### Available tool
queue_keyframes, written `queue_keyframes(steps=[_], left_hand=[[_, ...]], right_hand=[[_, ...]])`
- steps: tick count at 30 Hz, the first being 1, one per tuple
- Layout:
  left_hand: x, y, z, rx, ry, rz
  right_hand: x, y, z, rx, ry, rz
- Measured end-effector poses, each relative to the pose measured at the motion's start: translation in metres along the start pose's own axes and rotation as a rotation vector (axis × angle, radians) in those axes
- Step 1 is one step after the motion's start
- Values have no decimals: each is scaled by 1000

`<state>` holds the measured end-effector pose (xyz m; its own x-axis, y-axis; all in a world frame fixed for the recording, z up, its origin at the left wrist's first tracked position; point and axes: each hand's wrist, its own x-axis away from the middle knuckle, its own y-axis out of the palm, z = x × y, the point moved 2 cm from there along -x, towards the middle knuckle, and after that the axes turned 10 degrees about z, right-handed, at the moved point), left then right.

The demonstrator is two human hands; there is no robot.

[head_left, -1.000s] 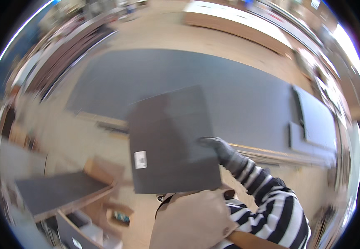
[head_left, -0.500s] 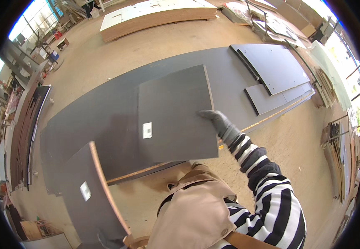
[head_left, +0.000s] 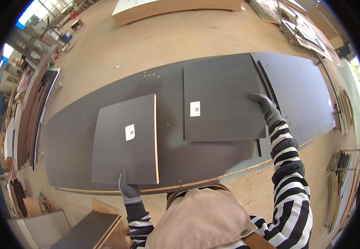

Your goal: The person repeatedly picks up large dark wood panels, carries them to a panel saw, cuts them, and stacks the cut pieces on a nearby cart. The cycle repeats with multiple panels throughout the clip.

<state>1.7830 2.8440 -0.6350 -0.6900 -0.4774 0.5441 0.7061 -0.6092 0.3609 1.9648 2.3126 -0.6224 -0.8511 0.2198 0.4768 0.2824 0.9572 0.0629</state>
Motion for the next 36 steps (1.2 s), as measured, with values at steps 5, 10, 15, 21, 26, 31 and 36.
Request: queue_keyframes(steps=[5, 10, 15, 21, 26, 31, 36], left_hand=[[-12, 40, -28, 25, -84, -35], [-27, 64, -49, -21, -241, -2], [-34, 82, -79, -6, -286, 23], [-31, 96, -101, -20, -222, -42], [-25, 106, -99, 17, -260, -78], [-34, 112, -94, -2, -224, -22], [-39, 115, -92, -22, -195, -110]], right_hand=[[-61, -22, -19, 536, -61, 279], [-100, -37, 0, 733, -194, 455], [-111, -47, 29, 494, -299, 568], [-113, -42, 31, 600, -385, 421], [-81, -26, 0, 1246, -803, 596], [-10, 49, 44, 1483, -664, 135], [-9, 52, 44, 1421, -711, 158]])
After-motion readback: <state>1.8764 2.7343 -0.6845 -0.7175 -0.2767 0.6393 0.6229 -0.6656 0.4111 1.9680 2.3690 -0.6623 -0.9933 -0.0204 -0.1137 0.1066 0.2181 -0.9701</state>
